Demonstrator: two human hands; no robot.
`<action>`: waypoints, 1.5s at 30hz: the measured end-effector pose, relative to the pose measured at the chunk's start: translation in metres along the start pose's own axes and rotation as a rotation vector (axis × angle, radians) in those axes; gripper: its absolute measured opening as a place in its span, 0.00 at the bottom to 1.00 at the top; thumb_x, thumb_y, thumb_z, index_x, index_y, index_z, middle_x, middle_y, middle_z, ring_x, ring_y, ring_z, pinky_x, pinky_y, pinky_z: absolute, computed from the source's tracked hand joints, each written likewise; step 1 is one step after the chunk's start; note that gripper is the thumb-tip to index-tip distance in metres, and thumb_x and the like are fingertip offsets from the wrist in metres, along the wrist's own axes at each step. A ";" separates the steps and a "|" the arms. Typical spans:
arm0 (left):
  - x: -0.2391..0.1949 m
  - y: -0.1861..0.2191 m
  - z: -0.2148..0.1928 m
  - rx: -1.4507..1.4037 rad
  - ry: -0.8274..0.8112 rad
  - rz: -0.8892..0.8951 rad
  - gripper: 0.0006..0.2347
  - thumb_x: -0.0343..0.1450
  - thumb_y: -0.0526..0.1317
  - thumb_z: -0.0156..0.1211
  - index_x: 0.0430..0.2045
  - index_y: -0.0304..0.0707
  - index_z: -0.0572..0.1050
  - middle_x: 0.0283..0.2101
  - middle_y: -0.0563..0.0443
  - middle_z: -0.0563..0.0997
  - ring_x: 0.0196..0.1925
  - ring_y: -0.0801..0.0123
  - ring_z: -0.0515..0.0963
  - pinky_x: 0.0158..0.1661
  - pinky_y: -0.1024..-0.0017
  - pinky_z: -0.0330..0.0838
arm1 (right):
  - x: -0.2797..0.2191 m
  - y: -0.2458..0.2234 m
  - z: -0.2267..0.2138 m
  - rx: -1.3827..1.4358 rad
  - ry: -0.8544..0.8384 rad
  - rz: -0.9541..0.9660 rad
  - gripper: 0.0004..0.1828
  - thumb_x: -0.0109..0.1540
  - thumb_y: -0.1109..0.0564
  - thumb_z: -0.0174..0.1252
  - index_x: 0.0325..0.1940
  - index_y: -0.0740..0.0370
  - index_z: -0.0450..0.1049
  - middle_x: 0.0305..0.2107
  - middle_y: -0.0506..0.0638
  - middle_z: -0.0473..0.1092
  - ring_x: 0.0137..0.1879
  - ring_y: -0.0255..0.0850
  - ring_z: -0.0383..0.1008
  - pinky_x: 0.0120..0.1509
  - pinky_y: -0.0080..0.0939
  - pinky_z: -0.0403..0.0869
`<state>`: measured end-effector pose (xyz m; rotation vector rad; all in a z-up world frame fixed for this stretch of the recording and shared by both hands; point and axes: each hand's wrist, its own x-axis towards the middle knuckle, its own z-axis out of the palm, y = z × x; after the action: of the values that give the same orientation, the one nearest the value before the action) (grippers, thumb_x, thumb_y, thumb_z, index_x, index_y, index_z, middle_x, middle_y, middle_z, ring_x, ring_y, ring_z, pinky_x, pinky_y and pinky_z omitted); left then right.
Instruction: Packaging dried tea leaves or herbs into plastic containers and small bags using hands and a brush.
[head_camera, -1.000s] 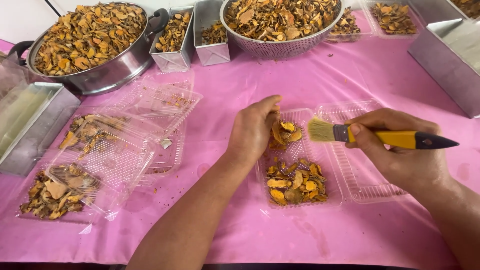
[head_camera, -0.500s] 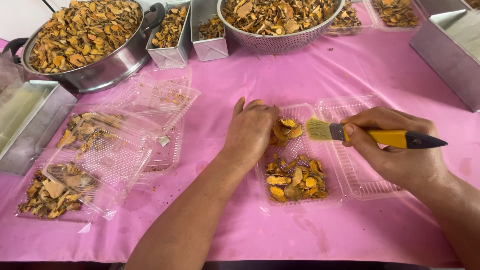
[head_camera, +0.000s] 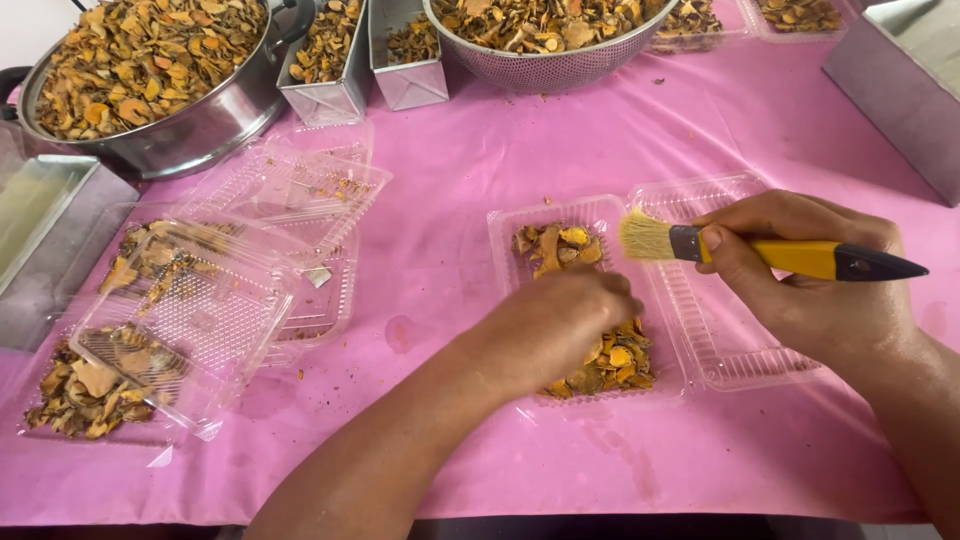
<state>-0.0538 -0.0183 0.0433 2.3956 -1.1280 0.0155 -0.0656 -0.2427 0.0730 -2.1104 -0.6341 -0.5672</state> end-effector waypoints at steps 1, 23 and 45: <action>-0.001 0.000 0.004 -0.011 -0.128 -0.012 0.23 0.61 0.21 0.58 0.49 0.41 0.79 0.58 0.42 0.79 0.60 0.51 0.76 0.56 0.57 0.72 | -0.001 0.001 0.001 -0.019 0.005 -0.024 0.01 0.66 0.69 0.61 0.42 0.73 0.78 0.38 0.59 0.78 0.37 0.41 0.80 0.40 0.32 0.75; 0.000 0.003 0.030 0.073 -0.173 0.014 0.09 0.54 0.25 0.60 0.13 0.40 0.67 0.22 0.51 0.74 0.25 0.59 0.75 0.24 0.58 0.63 | -0.005 0.007 0.005 -0.041 0.010 -0.083 0.00 0.66 0.70 0.63 0.42 0.72 0.78 0.35 0.56 0.77 0.33 0.37 0.74 0.37 0.31 0.70; 0.019 -0.024 -0.024 -1.173 0.349 -0.793 0.07 0.64 0.24 0.68 0.34 0.21 0.80 0.35 0.34 0.84 0.33 0.56 0.85 0.37 0.72 0.86 | -0.016 -0.021 -0.009 0.001 -0.037 -0.096 0.07 0.60 0.60 0.58 0.33 0.64 0.80 0.35 0.50 0.81 0.36 0.34 0.83 0.37 0.26 0.80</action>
<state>-0.0195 -0.0088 0.0584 1.4857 0.1006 -0.3666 -0.0925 -0.2434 0.0805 -2.1024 -0.7592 -0.5818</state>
